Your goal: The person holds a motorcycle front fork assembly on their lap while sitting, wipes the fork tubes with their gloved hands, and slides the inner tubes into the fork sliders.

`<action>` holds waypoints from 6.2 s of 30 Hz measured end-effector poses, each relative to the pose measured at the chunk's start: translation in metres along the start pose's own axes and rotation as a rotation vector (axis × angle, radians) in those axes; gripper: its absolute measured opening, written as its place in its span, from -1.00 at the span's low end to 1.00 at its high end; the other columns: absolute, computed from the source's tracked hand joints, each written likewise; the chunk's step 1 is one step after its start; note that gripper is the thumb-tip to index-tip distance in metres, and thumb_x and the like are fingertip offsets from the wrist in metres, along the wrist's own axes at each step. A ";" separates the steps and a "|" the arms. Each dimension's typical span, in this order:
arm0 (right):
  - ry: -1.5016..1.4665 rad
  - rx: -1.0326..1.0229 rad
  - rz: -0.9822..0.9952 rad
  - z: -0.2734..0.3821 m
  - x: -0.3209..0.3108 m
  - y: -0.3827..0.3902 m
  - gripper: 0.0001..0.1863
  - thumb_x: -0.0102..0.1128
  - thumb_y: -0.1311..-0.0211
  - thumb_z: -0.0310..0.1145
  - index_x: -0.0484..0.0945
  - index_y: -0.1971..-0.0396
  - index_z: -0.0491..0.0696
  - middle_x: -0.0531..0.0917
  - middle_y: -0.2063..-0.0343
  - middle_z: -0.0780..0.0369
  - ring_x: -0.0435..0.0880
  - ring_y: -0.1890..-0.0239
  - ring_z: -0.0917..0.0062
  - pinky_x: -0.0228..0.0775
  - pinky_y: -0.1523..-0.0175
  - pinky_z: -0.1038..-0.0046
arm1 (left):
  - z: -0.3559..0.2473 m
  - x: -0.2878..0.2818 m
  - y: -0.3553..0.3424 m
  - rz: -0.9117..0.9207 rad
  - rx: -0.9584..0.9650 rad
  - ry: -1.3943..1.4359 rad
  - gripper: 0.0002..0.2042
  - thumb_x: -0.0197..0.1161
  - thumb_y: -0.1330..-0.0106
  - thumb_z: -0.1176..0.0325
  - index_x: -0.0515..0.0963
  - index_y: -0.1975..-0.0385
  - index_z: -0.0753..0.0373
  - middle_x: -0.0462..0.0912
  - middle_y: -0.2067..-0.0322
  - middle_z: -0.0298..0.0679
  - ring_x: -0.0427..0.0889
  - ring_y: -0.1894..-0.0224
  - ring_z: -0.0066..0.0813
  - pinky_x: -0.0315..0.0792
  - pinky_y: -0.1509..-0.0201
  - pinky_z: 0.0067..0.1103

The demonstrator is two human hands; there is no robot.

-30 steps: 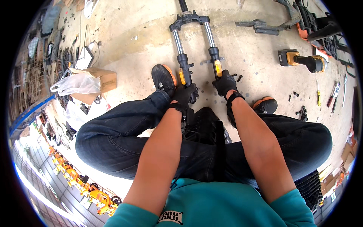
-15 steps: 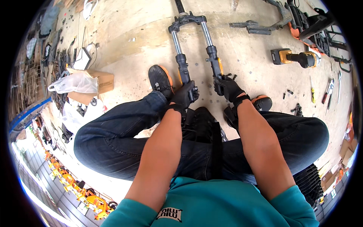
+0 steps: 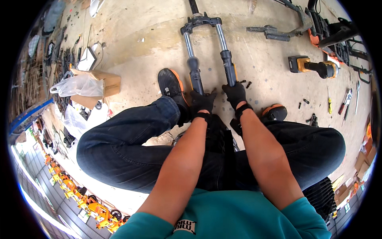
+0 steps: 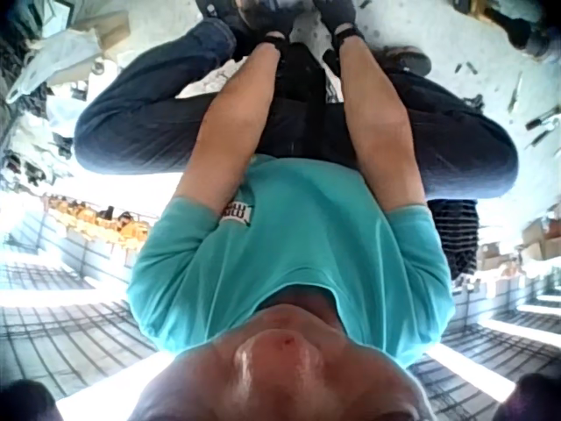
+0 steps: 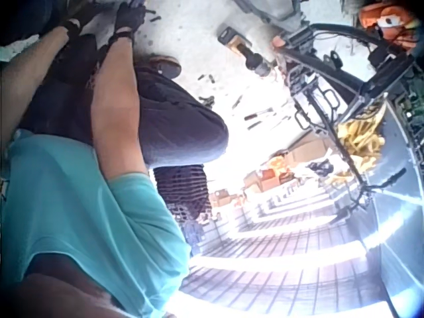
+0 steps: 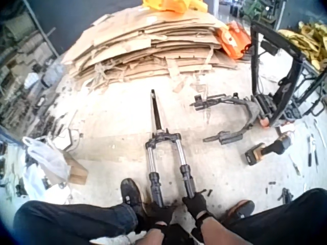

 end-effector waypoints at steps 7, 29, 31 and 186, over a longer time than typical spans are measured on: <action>-0.653 0.230 0.614 0.001 0.001 0.007 -0.83 0.33 -0.05 -0.35 0.54 0.43 -0.09 0.51 0.61 0.31 0.51 0.63 0.62 0.45 0.54 0.52 | -0.017 -0.009 0.014 0.786 -0.246 0.850 -0.84 0.35 -0.05 0.35 0.49 0.55 0.24 0.52 0.57 -0.32 0.53 0.60 -0.54 0.48 0.52 -0.59; 0.443 -0.152 0.204 0.019 -0.029 -0.009 -0.54 0.35 0.02 -0.12 0.50 0.28 -0.21 0.65 0.49 0.04 0.68 0.43 0.29 0.51 0.31 0.31 | -0.018 -0.022 -0.006 0.571 0.090 0.310 -0.69 0.33 0.04 0.37 0.52 0.29 0.37 0.63 0.49 -0.22 0.62 0.45 -0.39 0.50 0.34 -0.50; 0.306 -0.111 0.364 0.005 -0.025 -0.017 -0.59 0.38 0.03 -0.12 0.55 0.43 -0.20 0.62 0.65 0.16 0.63 0.60 0.43 0.46 0.44 0.40 | -0.019 -0.023 -0.004 0.647 0.050 0.253 -0.72 0.27 -0.04 0.36 0.52 0.25 0.36 0.62 0.46 -0.24 0.59 0.45 -0.47 0.46 0.37 -0.56; 0.660 -0.004 0.207 0.010 -0.007 0.007 -0.44 0.18 -0.12 -0.01 0.43 0.04 -0.15 0.60 0.14 -0.06 0.55 0.01 0.01 0.38 -0.07 0.11 | 0.033 0.039 -0.051 0.289 0.176 -0.552 -0.64 0.40 0.03 0.25 0.54 0.31 0.37 0.65 0.37 0.03 0.67 0.27 -0.10 0.55 0.25 -0.30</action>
Point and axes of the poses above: each hand's wrist, its own y-axis away from the middle knuckle, its own x-axis out of the palm, z = x × y, the point moved 7 cm from there along -y, towards the middle knuckle
